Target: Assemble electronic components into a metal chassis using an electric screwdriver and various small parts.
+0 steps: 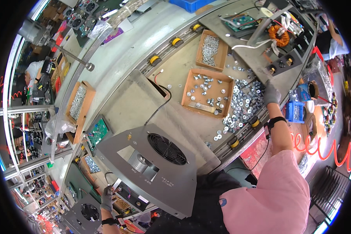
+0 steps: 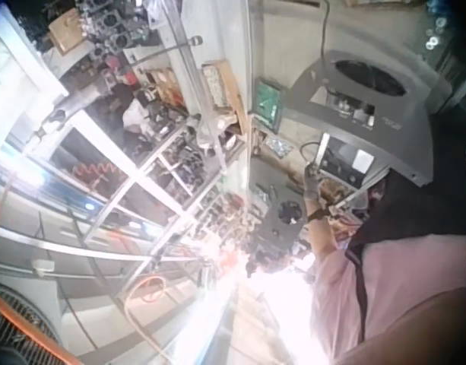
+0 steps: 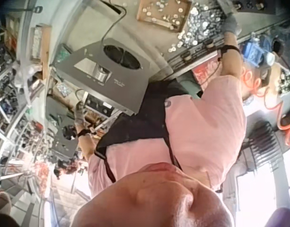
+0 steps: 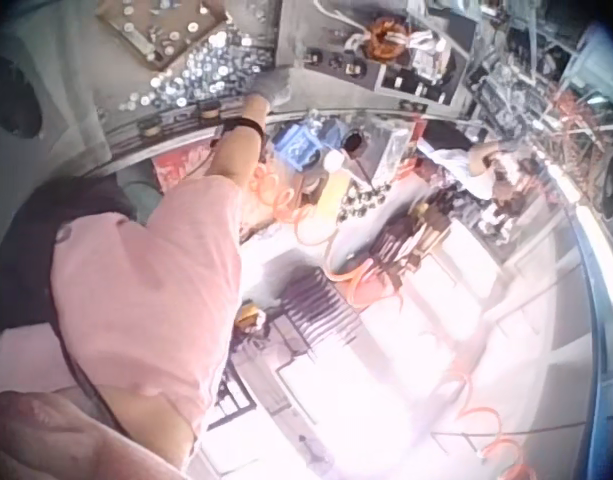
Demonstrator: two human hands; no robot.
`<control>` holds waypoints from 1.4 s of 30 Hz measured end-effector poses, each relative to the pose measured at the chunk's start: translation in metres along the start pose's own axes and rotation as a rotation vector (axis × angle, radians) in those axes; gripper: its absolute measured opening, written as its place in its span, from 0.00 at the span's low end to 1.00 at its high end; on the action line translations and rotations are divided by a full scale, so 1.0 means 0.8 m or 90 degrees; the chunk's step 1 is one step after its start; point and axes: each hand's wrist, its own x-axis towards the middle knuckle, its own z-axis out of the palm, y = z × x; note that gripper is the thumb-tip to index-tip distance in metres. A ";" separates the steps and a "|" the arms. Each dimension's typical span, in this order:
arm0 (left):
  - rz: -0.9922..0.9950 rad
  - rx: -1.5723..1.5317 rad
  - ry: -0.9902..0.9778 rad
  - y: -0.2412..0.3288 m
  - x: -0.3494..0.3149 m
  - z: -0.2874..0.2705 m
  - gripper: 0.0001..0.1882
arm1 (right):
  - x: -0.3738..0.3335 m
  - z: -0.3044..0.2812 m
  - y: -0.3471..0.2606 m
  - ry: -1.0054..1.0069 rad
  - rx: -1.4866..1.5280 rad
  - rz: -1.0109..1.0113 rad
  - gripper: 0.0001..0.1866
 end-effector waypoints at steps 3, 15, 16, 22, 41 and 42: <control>-0.013 -0.034 0.001 -0.018 0.004 -0.013 0.23 | 0.002 -0.008 -0.009 0.039 0.048 0.018 0.15; -0.019 -0.103 -0.016 -0.048 0.018 -0.037 0.19 | -0.146 0.013 -0.123 -0.113 0.311 -0.119 0.17; -0.015 -0.100 -0.027 -0.044 0.021 -0.036 0.19 | -0.140 0.016 -0.115 -0.123 0.325 -0.096 0.17; -0.019 -0.108 -0.005 -0.045 0.022 -0.034 0.17 | -0.126 0.012 -0.097 -0.149 0.336 -0.049 0.16; 0.017 -0.025 -0.078 -0.011 0.007 -0.021 0.30 | -0.238 0.011 -0.194 -0.034 0.168 -0.433 0.23; 0.019 -0.030 -0.074 -0.007 0.006 -0.018 0.29 | -0.219 0.020 -0.191 -0.016 0.128 -0.427 0.21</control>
